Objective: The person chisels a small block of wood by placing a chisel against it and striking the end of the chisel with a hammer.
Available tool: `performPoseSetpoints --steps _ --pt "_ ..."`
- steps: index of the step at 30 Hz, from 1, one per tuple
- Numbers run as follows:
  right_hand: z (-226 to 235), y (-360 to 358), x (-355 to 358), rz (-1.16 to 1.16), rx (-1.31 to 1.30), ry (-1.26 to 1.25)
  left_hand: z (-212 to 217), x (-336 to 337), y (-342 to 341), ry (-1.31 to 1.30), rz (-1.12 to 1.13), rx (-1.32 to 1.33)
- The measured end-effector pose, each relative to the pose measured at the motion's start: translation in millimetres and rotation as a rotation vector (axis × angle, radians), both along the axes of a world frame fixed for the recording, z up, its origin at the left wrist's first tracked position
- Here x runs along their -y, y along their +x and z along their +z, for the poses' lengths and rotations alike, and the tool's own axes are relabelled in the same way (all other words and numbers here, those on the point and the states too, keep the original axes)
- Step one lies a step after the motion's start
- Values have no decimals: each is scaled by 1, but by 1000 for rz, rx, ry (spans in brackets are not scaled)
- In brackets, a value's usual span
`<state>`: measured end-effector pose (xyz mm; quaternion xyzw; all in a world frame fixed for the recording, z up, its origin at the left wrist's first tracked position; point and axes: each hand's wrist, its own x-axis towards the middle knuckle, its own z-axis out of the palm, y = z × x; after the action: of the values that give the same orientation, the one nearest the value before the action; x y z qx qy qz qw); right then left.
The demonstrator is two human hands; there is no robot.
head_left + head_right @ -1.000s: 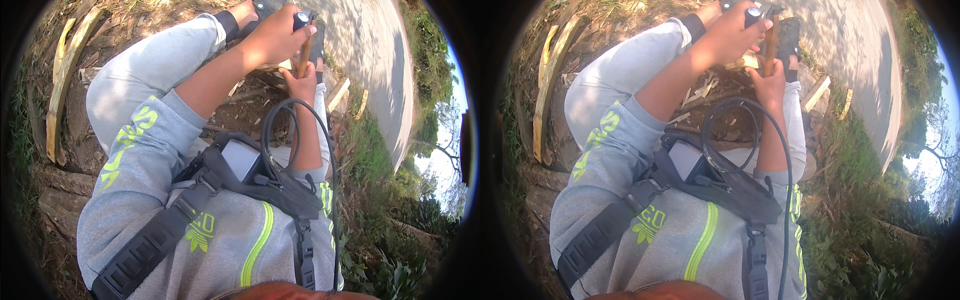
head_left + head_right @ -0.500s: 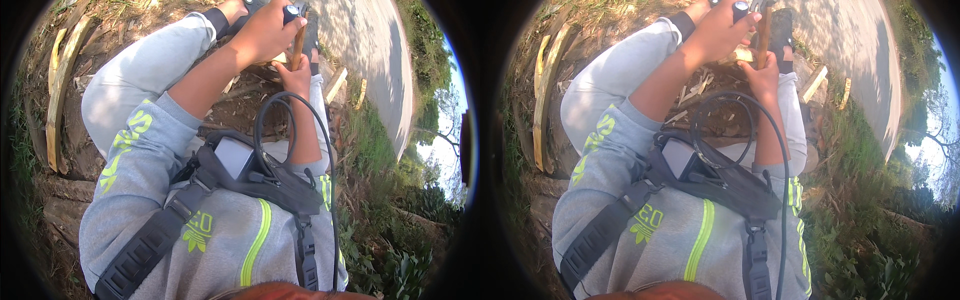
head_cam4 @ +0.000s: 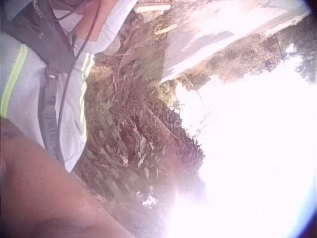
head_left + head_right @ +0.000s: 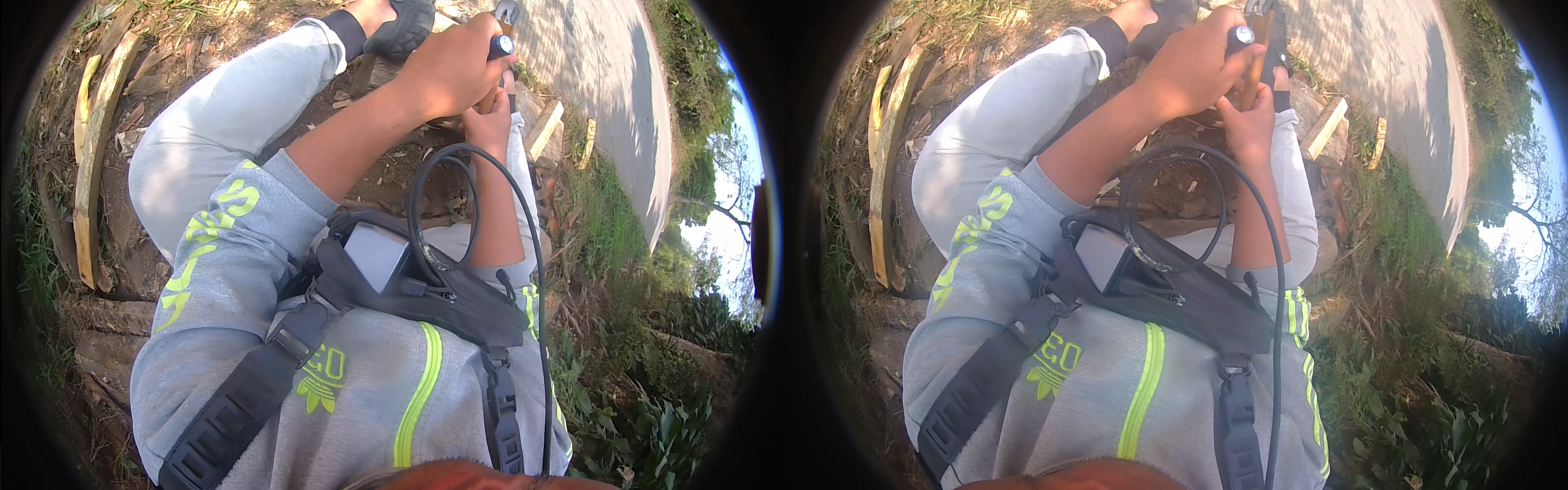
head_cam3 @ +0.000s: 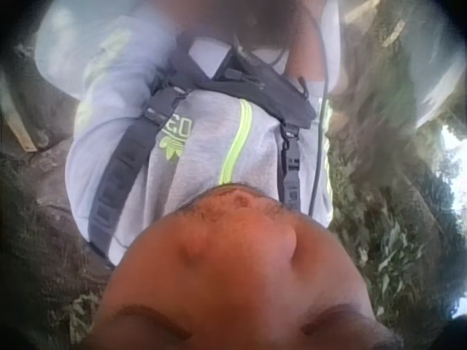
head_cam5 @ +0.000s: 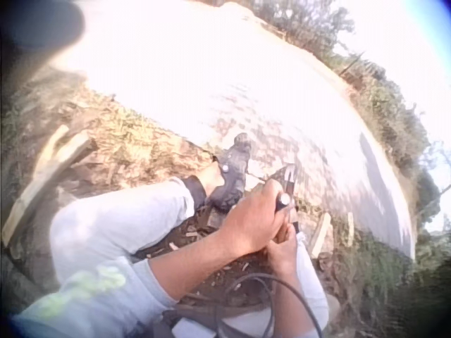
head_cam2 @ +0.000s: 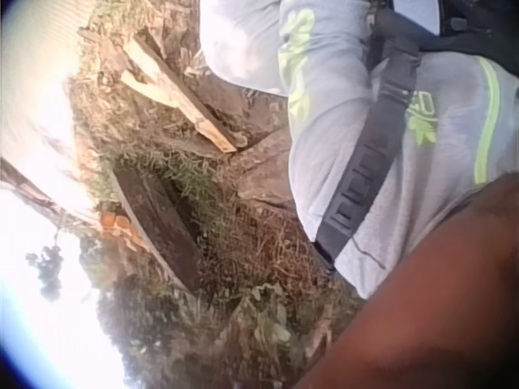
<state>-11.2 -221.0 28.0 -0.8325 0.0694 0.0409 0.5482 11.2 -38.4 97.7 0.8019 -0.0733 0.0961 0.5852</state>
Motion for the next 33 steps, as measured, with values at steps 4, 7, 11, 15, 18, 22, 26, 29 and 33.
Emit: performPoseSetpoints --steps 4,7,11,15,18,22,26,29,33 --pt "36 -16 13 -109 -9 -29 10 13 -8 -1 4 -22" --pt "61 -31 36 -146 30 -116 12 13 -5 -44 6 -34" --pt "92 -44 58 -191 115 36 13 8 -8 -32 35 -66" --pt "145 -53 59 -105 120 29 12 3 -10 -21 -14 -134" --pt "165 -65 48 -61 123 21 9 -7 -11 -34 -73 -169" --pt "155 -61 42 61 69 -131 9 -9 -15 -59 -101 -221" --pt "99 -27 18 33 -77 -403 6 1 -17 -81 -83 -184" --pt "53 7 2 266 123 -412 -1 8 -22 -103 -51 -160" --pt "23 19 -7 340 215 -412 -2 11 -28 -119 -42 -133"
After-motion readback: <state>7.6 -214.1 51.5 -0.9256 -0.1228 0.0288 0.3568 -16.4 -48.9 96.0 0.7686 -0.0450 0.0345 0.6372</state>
